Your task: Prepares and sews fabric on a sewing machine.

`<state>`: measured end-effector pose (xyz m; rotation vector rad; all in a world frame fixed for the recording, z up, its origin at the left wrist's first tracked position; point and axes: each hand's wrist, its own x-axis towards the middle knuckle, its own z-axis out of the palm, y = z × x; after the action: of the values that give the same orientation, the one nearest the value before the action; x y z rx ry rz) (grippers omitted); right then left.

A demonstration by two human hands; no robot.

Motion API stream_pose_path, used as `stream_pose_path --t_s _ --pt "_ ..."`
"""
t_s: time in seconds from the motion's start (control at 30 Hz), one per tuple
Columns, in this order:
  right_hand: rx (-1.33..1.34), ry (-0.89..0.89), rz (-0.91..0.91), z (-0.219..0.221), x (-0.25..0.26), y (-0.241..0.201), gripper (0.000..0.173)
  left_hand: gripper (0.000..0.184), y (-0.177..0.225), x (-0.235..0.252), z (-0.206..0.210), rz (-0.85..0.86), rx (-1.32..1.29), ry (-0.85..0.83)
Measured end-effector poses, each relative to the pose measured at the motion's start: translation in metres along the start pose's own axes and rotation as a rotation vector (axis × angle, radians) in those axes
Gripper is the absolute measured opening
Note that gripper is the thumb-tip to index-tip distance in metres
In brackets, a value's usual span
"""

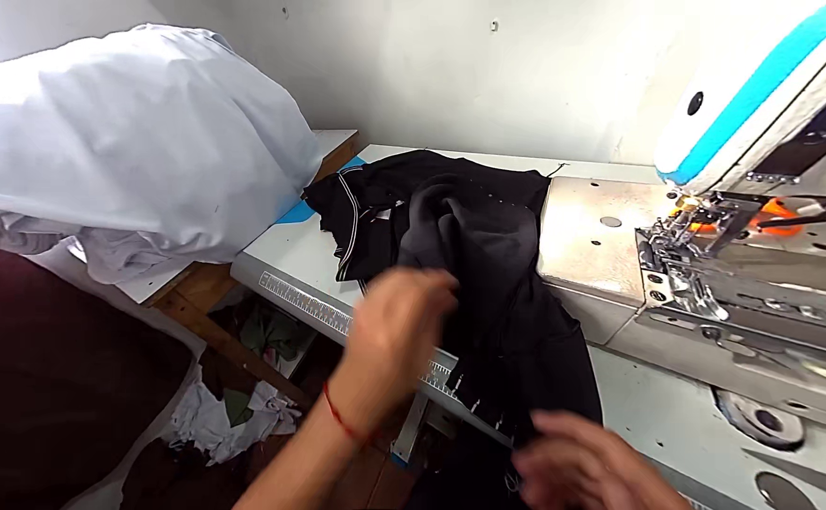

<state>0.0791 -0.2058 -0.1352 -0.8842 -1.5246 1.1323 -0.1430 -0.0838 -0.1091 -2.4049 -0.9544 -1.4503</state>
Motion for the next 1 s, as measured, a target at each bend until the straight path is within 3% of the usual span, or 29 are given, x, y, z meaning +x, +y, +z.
stream_pose_path --t_s 0.03,0.1,0.13,0.2,0.3,0.4,0.5,0.6,0.67,0.73,0.8,0.9,1.0 --pt "0.094 -0.007 0.071 0.005 0.005 0.002 0.054 0.030 0.025 -0.011 0.002 0.048 -0.238 -0.070" --pt "0.156 0.106 0.117 0.013 0.014 0.006 0.027 0.040 0.044 -0.021 0.000 0.082 -0.571 -0.164" --pt "0.168 0.170 0.096 0.011 0.016 0.007 0.018 0.038 0.038 -0.022 -0.004 0.053 -0.564 -0.163" --pt "0.192 0.234 0.016 -0.005 0.011 0.002 0.022 0.031 0.005 -0.019 -0.010 -0.012 -0.304 -0.166" --pt "0.240 0.242 -0.114 -0.027 0.000 -0.016 0.024 0.057 -0.044 -0.017 -0.004 -0.144 0.080 -0.225" --pt "0.237 0.071 -0.086 -0.013 -0.012 -0.027 0.019 0.033 -0.066 -0.018 0.009 -0.230 0.107 -0.242" --pt "0.081 -0.114 -0.020 0.026 -0.012 -0.025 0.021 0.018 -0.044 -0.018 0.026 -0.187 0.083 -0.277" --pt "-0.222 -0.075 -0.029 0.054 -0.001 -0.009 0.048 0.014 0.000 -0.009 0.025 -0.398 -0.236 -0.255" --pt "-0.402 0.064 -0.078 0.063 0.006 0.007 0.064 0.020 0.030 -0.006 0.015 -0.660 -0.664 -0.459" --pt "-0.572 0.264 -0.166 0.066 0.012 0.023 0.065 0.029 0.046 -0.010 0.009 -0.783 -1.030 -0.568" --pt "-0.750 0.415 -0.254 0.058 0.018 0.041 0.050 0.036 0.048 -0.017 0.008 -0.680 -1.103 -0.454" --pt "-0.973 0.506 -0.290 0.033 0.024 0.056 0.028 0.054 0.027 -0.023 0.015 -0.162 -0.495 -0.414" --pt "-1.000 0.474 -0.258 0.014 0.017 0.051 0.018 0.033 0.007 -0.034 0.033 0.058 -0.086 -0.507"
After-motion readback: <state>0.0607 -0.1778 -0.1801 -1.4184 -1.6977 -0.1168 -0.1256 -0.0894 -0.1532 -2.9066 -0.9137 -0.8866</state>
